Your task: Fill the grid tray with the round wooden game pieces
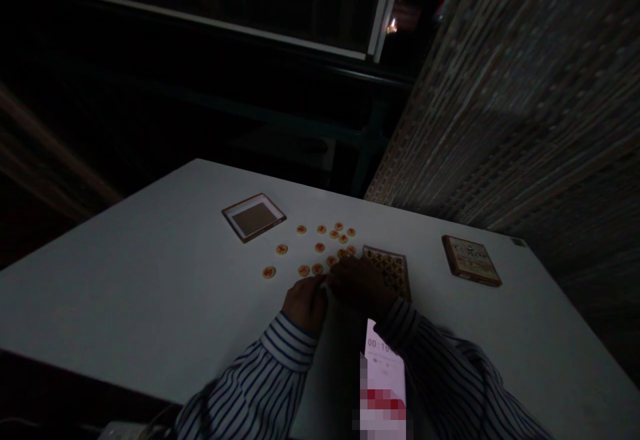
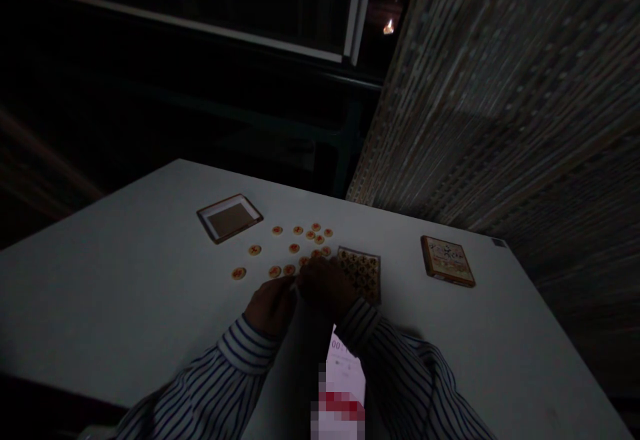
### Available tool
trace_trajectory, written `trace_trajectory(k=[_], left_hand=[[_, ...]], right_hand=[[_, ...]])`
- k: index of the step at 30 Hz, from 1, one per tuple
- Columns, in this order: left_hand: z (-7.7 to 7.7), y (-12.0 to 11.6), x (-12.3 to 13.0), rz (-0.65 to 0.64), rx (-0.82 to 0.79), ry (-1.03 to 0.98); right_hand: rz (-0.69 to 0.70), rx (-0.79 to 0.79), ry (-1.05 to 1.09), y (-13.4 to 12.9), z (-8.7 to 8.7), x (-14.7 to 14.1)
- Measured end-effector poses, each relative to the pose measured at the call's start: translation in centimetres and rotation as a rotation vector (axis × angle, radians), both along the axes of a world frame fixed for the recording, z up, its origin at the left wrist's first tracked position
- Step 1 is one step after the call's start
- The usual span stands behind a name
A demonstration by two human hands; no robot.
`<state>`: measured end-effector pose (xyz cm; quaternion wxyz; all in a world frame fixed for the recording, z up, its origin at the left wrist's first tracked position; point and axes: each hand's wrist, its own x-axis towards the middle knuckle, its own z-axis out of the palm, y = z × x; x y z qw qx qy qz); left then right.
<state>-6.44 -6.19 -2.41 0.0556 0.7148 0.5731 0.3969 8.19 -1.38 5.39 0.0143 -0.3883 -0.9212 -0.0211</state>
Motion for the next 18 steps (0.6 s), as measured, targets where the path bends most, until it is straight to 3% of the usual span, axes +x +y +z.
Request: trace_trajectory(k=[4,9,18], left_hand=[[0.5,-0.3,0.7,0.054,-0.020,-0.178],[1.5,-0.5,1.5,0.109,-0.147,-0.508],[3.2,0.0,2.3,0.021,-0.418,-1.123]], right_hand=[[0.054,0.026,0.098,-0.4,0.6,0.8],[0.027,0.002,0.208,-1.0,0.6,1.5],[-0.001,0.004,0.484,-2.1,-0.4,2.7]])
